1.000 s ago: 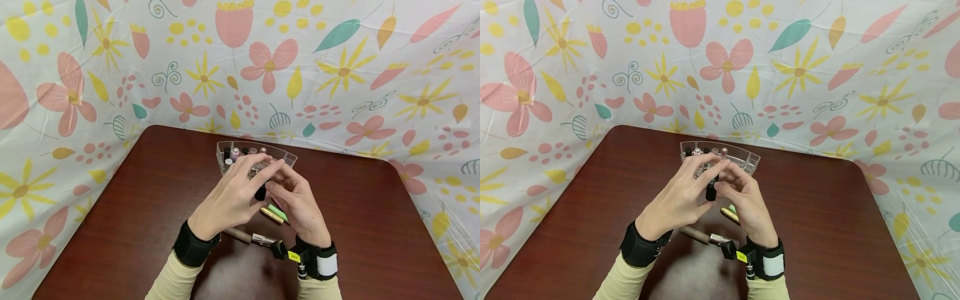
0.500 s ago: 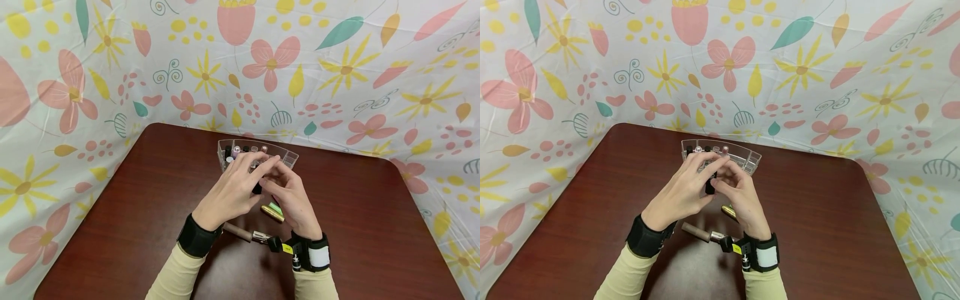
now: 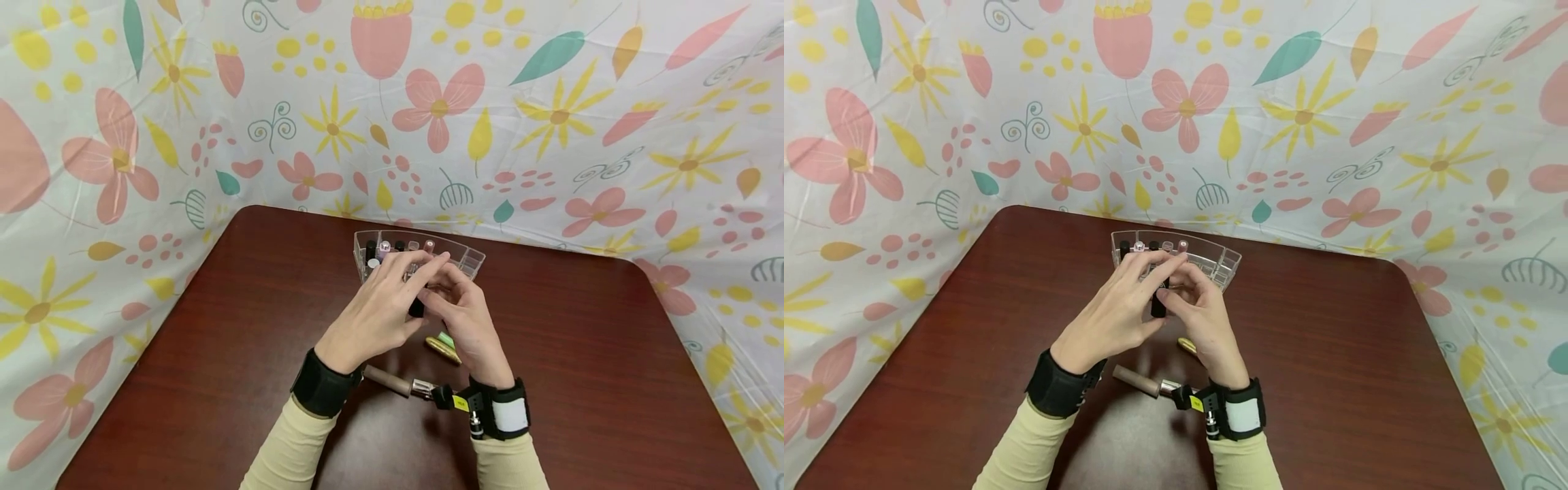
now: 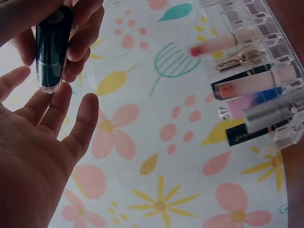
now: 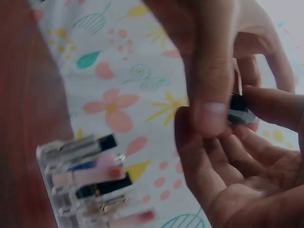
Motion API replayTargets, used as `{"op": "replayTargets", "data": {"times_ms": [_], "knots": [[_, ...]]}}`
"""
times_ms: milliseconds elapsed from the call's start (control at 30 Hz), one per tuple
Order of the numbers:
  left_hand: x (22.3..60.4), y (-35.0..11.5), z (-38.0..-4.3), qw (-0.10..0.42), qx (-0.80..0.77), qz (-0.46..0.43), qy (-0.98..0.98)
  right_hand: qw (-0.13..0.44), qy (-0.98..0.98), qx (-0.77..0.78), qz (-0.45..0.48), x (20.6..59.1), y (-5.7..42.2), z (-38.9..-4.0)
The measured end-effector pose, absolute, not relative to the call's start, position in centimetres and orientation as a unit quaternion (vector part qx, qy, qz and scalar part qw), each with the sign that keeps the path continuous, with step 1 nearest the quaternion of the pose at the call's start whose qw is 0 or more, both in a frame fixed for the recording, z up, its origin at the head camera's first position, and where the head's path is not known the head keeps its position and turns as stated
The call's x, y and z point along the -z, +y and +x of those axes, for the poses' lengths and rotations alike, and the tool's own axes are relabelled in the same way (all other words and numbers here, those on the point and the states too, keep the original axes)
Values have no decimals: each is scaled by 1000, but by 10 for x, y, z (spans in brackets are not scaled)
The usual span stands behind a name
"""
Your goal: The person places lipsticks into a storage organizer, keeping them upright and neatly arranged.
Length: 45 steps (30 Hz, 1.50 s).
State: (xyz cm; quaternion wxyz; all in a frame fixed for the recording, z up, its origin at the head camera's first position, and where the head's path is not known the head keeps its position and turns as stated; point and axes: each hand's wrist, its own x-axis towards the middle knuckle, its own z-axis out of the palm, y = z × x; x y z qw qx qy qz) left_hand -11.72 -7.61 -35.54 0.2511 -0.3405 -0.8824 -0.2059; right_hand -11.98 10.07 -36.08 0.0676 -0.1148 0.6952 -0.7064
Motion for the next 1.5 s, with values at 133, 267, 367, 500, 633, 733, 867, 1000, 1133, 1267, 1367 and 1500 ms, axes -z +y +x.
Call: {"op": "replayTargets", "data": {"times_ms": [133,267,367,500,633,733,867,1000,1133,1267,1367,1500], "knots": [[364,-85,-125,199,214,-299,-909,22,752,653,-83,373,92,-134],[377,-96,-134,158,216,-248,-931,-11,784,618,-58,393,86,-155],[387,-100,-140,140,220,-229,-938,-31,806,589,-55,408,81,-172],[397,-102,-143,120,225,-223,-941,-68,844,528,-64,422,73,-191],[403,-102,-145,103,238,-218,-941,-108,870,476,-70,435,67,-202],[403,-104,-145,100,242,-213,-941,-126,880,453,-73,441,63,-206],[401,-107,-146,102,244,-208,-942,-148,885,435,-71,446,56,-209],[399,-109,-146,107,246,-209,-940,-172,879,439,-72,450,50,-211],[399,-109,-146,106,248,-211,-939,-182,876,441,-73,453,48,-211],[399,-110,-146,104,249,-209,-940,-181,875,445,-64,455,46,-211],[399,-110,-146,102,246,-207,-942,-176,881,435,-65,456,46,-211],[400,-109,-147,103,244,-209,-941,-171,890,417,-71,457,46,-211]]}}
